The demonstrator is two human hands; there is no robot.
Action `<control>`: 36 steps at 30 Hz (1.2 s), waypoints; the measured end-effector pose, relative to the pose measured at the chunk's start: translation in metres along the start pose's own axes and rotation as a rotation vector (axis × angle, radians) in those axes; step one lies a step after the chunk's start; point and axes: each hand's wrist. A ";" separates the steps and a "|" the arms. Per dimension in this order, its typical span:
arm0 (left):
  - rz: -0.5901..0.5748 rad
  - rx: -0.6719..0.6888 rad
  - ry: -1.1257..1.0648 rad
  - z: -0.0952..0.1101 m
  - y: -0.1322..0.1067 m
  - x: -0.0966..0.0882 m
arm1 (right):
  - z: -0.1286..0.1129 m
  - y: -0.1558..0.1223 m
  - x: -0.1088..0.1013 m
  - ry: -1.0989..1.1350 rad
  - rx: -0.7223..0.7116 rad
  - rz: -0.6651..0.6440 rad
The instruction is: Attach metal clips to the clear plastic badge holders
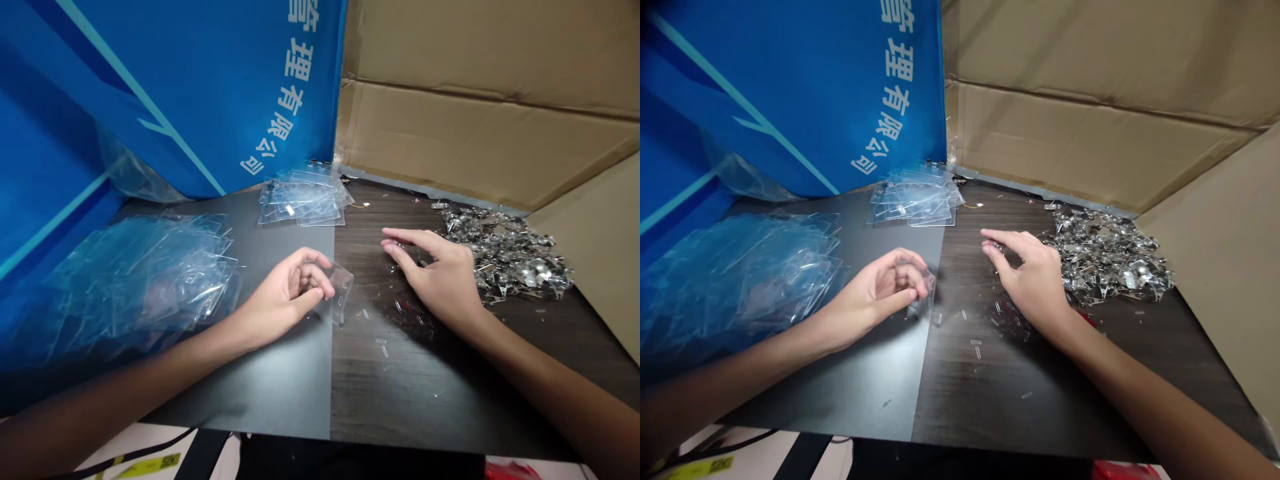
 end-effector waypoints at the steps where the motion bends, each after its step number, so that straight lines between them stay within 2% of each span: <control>1: -0.006 0.018 -0.009 0.001 -0.001 0.000 | -0.001 0.000 0.000 0.004 0.000 0.006; 3: -0.029 0.040 -0.045 0.003 -0.002 0.001 | -0.002 -0.001 0.000 0.002 0.001 -0.003; 8: -0.095 -0.049 -0.074 0.010 -0.003 0.002 | 0.002 0.000 0.001 -0.017 -0.005 -0.070; 13: -0.128 -0.062 -0.003 0.012 -0.002 0.003 | 0.002 -0.001 0.003 -0.013 -0.035 -0.042; 17: -0.134 -0.001 0.135 0.005 -0.003 0.002 | -0.001 -0.003 0.005 0.071 -0.085 -0.010; 20: -0.122 0.049 0.193 -0.007 -0.005 0.001 | -0.002 -0.005 0.005 0.158 -0.044 -0.049; 25: -0.159 0.103 0.052 -0.023 -0.008 0.000 | -0.005 -0.001 0.005 0.463 0.113 -0.176; 27: -0.144 0.124 0.008 -0.022 -0.008 0.001 | -0.009 0.001 0.005 0.662 0.193 -0.270; 31: -0.119 0.123 0.025 -0.015 -0.006 0.003 | -0.022 -0.002 0.003 0.996 0.426 -0.539; 33: -0.111 0.122 0.054 -0.012 -0.005 0.004 | -0.030 -0.005 0.001 1.094 0.522 -0.637; 36: -0.090 0.109 0.075 -0.010 -0.005 0.005 | -0.035 -0.009 0.000 1.171 0.563 -0.720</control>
Point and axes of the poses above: each hand's wrist, its own y-axis towards the middle knuckle, its own x-axis out of the palm, z = x × y, and after that the axes turned 8 degrees about -z, right-handed
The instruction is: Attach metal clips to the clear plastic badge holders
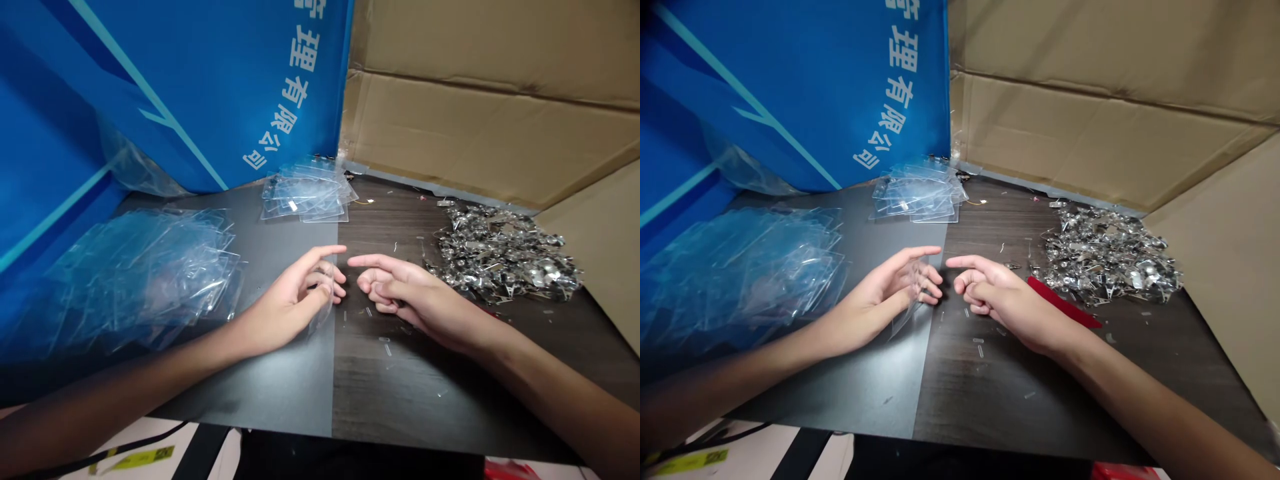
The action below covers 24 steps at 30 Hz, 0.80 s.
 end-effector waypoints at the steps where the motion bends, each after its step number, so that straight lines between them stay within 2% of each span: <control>1: 0.008 -0.004 0.002 0.001 0.000 0.000 | 0.000 -0.001 0.000 -0.001 0.002 -0.017; 4: -0.004 -0.004 -0.034 0.003 -0.001 0.000 | 0.000 -0.002 -0.002 -0.116 -0.019 -0.051; 10: -0.226 -0.024 -0.318 0.004 0.003 -0.003 | -0.003 -0.009 -0.005 -0.486 -0.099 -0.148; 16: -0.379 -0.104 -0.506 -0.001 0.004 -0.005 | 0.005 -0.011 0.002 -0.780 -0.161 -0.081; 20: -0.391 -0.114 -0.552 0.001 0.003 -0.003 | 0.011 -0.010 0.002 -0.855 -0.183 -0.074; 24: -0.352 -0.109 -0.543 0.003 0.003 -0.001 | 0.014 -0.008 -0.001 -0.884 -0.226 -0.089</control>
Point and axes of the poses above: each hand's wrist, its own y-axis towards the middle knuckle, its own x-axis out of the palm, z = x × y, and after that the axes turned 8 degrees about -z, right-handed
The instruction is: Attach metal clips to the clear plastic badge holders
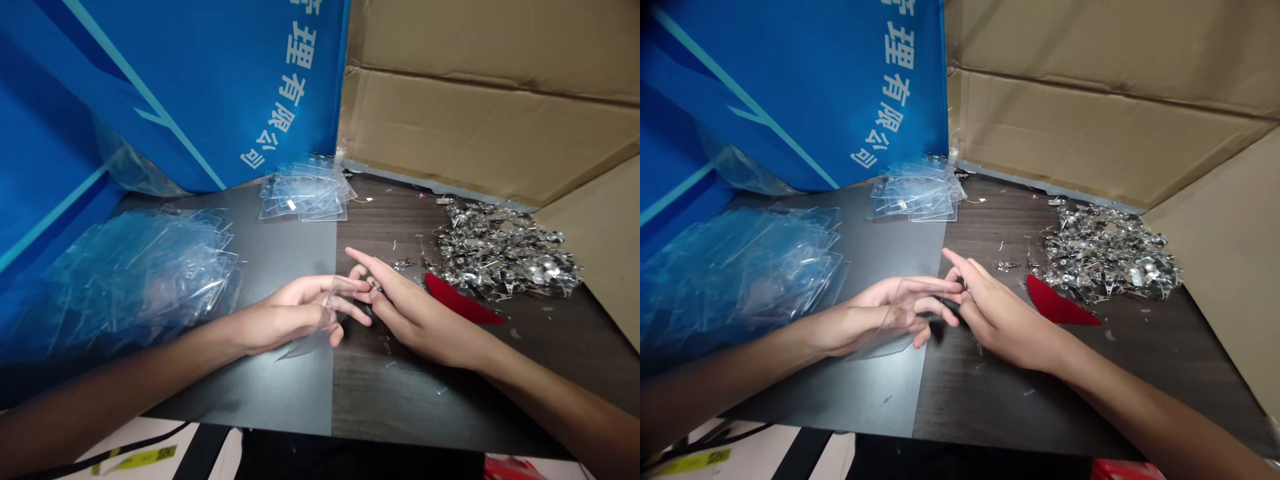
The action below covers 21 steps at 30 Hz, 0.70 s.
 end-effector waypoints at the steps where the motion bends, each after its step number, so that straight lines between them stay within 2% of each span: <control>1: 0.010 0.004 0.000 0.000 0.001 0.000 | 0.001 0.000 0.000 -0.005 -0.011 -0.006; 9: 0.072 0.037 -0.064 -0.006 0.006 -0.006 | -0.004 -0.002 0.000 -0.045 0.034 -0.050; 11: 0.081 0.047 -0.067 -0.005 0.005 -0.006 | -0.008 -0.001 0.002 -0.079 0.030 0.007; 15: 0.137 0.088 -0.054 0.000 0.004 -0.004 | -0.006 0.005 0.003 -0.200 0.029 0.237; 17: 0.156 0.097 -0.059 0.001 0.003 -0.003 | -0.002 0.006 0.002 -0.238 0.046 0.313; 19: 0.168 0.109 -0.059 0.001 0.003 -0.002 | 0.001 0.007 0.001 -0.254 0.048 0.345; 21: 0.184 0.128 -0.047 0.000 0.004 -0.002 | 0.000 0.006 -0.001 -0.250 0.015 0.323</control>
Point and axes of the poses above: each hand's wrist, its own y-axis towards the middle knuckle, its own x-axis out of the palm, z = x × y, and after that the axes turned 8 degrees about -z, right-handed
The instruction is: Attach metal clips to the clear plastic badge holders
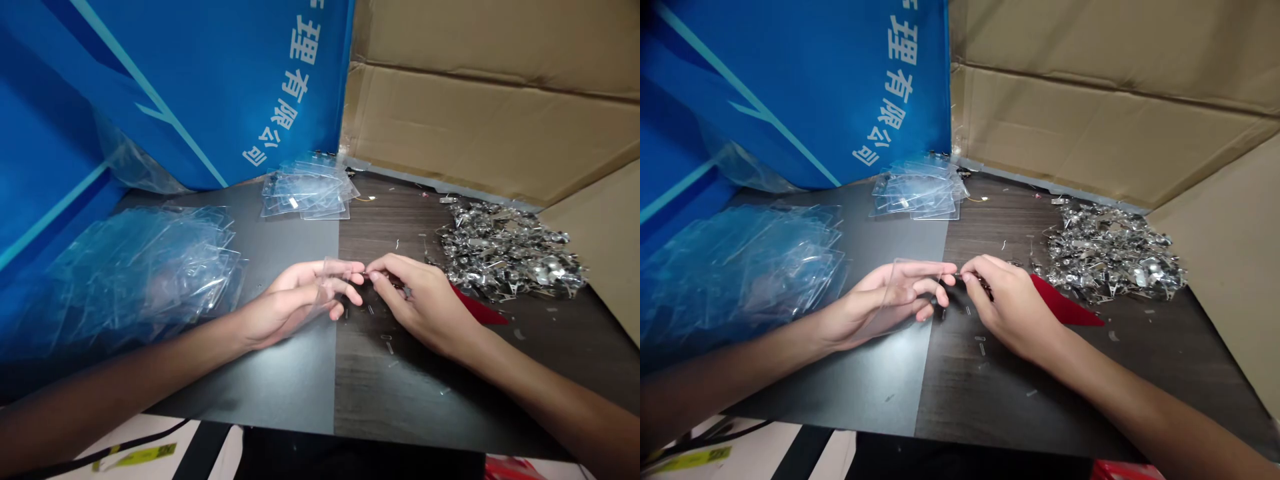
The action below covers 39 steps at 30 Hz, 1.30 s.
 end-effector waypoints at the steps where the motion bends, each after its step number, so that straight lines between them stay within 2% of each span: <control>1: 0.014 0.013 0.009 0.000 0.000 0.000 | -0.001 0.000 -0.001 0.018 -0.017 -0.024; 3: 0.060 0.032 0.033 -0.001 0.001 0.002 | -0.005 0.000 -0.003 0.077 -0.004 -0.078; 7: 0.227 0.032 0.132 -0.004 0.002 0.005 | -0.012 -0.002 -0.006 0.236 0.105 -0.140; 9: 0.262 0.030 0.229 -0.007 0.000 0.007 | -0.015 -0.003 -0.007 0.317 0.110 -0.182; 14: 0.231 0.075 0.398 -0.009 -0.002 0.007 | -0.019 -0.007 -0.005 0.431 0.091 -0.322; 19: 0.260 0.072 0.471 -0.007 -0.001 0.006 | -0.019 -0.008 -0.003 0.456 0.066 -0.380; 24: 0.258 0.106 0.552 -0.008 -0.003 0.008 | -0.020 -0.007 -0.004 0.464 0.058 -0.384; 34: 0.306 0.113 0.570 -0.009 -0.003 0.012 | -0.019 -0.009 -0.003 0.432 0.082 -0.351; 39: 0.267 0.092 0.570 -0.008 -0.003 0.014 | -0.020 -0.008 -0.002 0.411 0.062 -0.389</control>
Point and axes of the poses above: each hand's wrist, its own y-axis towards the middle knuckle, its own x-axis out of the palm, z = x × y, and after that the axes turned 8 degrees about -z, right-handed
